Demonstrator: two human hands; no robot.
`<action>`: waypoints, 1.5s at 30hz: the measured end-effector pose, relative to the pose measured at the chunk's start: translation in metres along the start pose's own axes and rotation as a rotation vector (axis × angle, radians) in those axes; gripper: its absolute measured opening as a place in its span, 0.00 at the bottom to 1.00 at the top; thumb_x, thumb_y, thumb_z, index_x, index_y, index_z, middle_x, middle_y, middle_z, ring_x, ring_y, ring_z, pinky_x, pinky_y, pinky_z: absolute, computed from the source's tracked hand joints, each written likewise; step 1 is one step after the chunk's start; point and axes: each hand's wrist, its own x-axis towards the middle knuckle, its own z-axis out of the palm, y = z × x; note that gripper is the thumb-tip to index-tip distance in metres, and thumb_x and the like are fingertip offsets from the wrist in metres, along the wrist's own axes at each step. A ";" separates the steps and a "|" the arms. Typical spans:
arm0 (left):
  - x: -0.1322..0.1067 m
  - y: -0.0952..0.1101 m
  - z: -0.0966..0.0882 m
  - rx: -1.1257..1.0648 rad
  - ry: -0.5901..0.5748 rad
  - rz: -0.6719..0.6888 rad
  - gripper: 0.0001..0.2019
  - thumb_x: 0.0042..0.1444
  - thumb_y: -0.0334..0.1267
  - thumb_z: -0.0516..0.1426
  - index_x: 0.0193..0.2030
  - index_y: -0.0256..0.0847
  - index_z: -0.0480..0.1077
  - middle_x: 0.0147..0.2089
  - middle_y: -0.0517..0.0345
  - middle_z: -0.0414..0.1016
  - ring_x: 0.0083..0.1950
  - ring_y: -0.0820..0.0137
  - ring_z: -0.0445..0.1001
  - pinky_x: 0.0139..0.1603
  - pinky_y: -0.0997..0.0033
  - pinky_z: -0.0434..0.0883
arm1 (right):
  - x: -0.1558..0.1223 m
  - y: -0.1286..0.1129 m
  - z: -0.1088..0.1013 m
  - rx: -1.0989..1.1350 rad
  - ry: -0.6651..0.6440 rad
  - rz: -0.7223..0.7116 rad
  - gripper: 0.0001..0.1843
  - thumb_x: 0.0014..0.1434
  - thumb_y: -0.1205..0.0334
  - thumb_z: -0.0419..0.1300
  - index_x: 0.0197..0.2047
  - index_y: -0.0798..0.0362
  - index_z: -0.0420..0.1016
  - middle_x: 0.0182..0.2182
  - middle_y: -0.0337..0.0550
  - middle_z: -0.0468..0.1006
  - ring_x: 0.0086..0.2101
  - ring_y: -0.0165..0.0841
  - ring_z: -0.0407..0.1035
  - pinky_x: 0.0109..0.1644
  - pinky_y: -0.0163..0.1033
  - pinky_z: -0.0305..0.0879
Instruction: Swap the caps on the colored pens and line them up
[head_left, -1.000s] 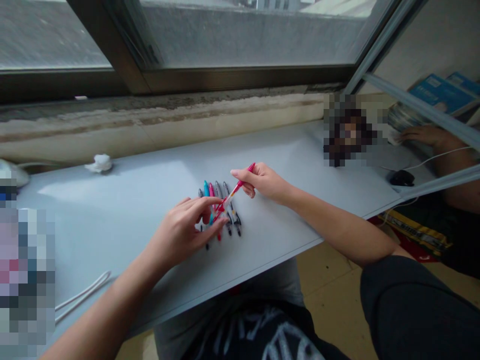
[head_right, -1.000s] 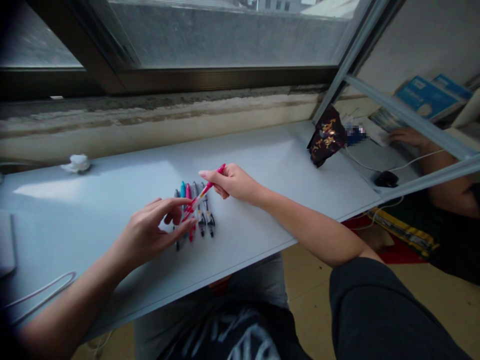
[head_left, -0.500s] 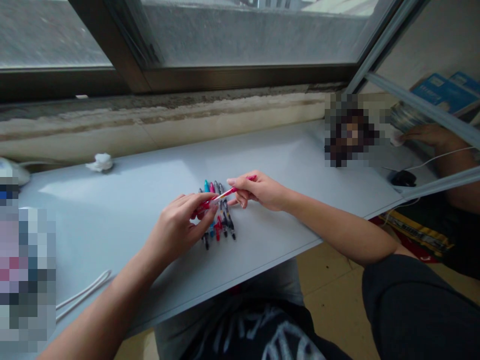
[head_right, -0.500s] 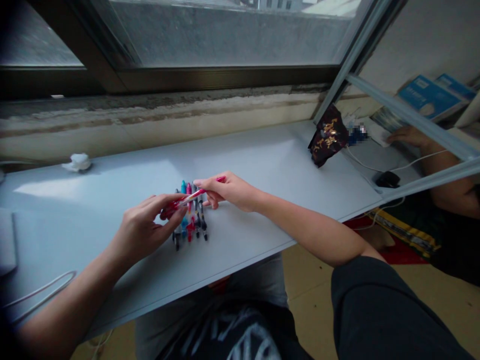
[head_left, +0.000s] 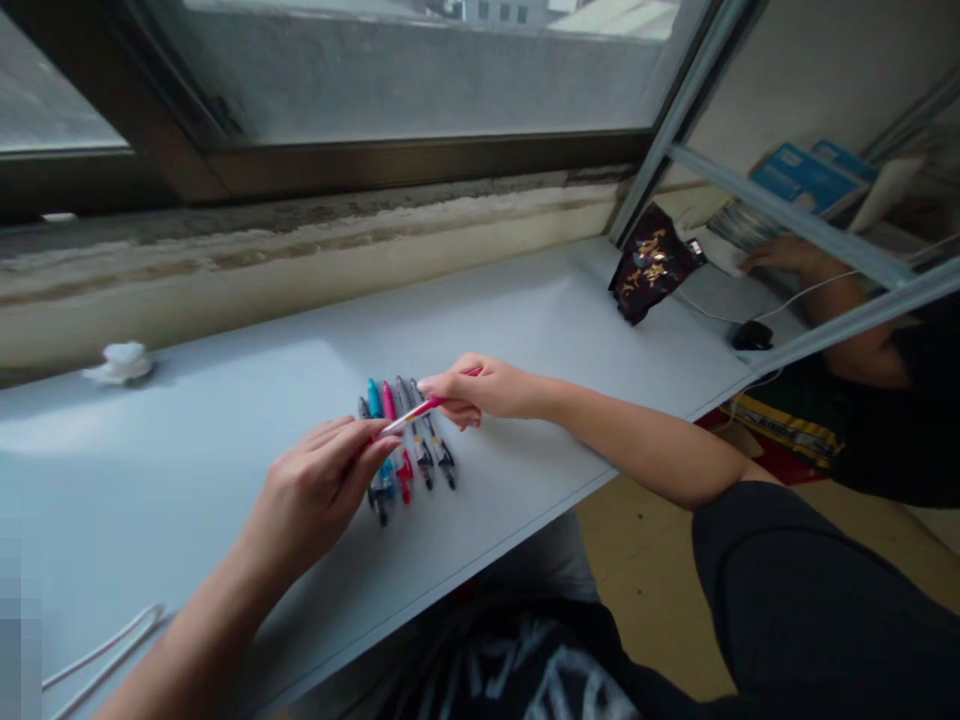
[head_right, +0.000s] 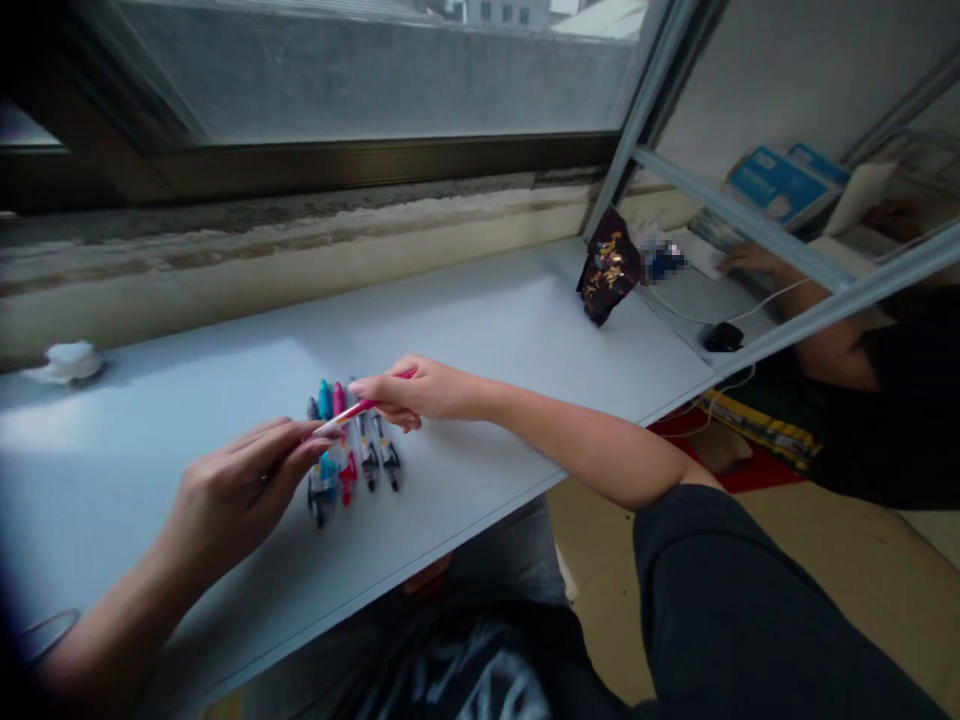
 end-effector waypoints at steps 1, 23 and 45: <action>0.000 0.000 0.000 -0.036 -0.014 -0.013 0.16 0.78 0.46 0.55 0.45 0.41 0.80 0.37 0.56 0.84 0.34 0.68 0.82 0.38 0.72 0.74 | -0.001 -0.002 -0.003 -0.050 -0.037 -0.043 0.36 0.71 0.36 0.64 0.20 0.50 0.61 0.16 0.30 0.61 0.21 0.23 0.57 0.31 0.34 0.61; 0.009 -0.013 -0.014 -0.041 -0.100 -0.157 0.19 0.74 0.51 0.55 0.35 0.45 0.76 0.28 0.61 0.75 0.26 0.71 0.72 0.31 0.73 0.68 | -0.006 -0.014 -0.023 -0.474 0.109 -0.091 0.14 0.74 0.54 0.65 0.40 0.57 0.80 0.33 0.41 0.83 0.31 0.27 0.74 0.41 0.34 0.68; 0.012 -0.006 -0.006 -0.078 -0.105 -0.212 0.21 0.74 0.52 0.53 0.31 0.43 0.71 0.26 0.63 0.67 0.25 0.72 0.62 0.31 0.73 0.64 | -0.013 -0.022 -0.022 -0.583 0.201 -0.096 0.14 0.72 0.51 0.62 0.41 0.53 0.72 0.34 0.40 0.78 0.33 0.30 0.71 0.40 0.38 0.66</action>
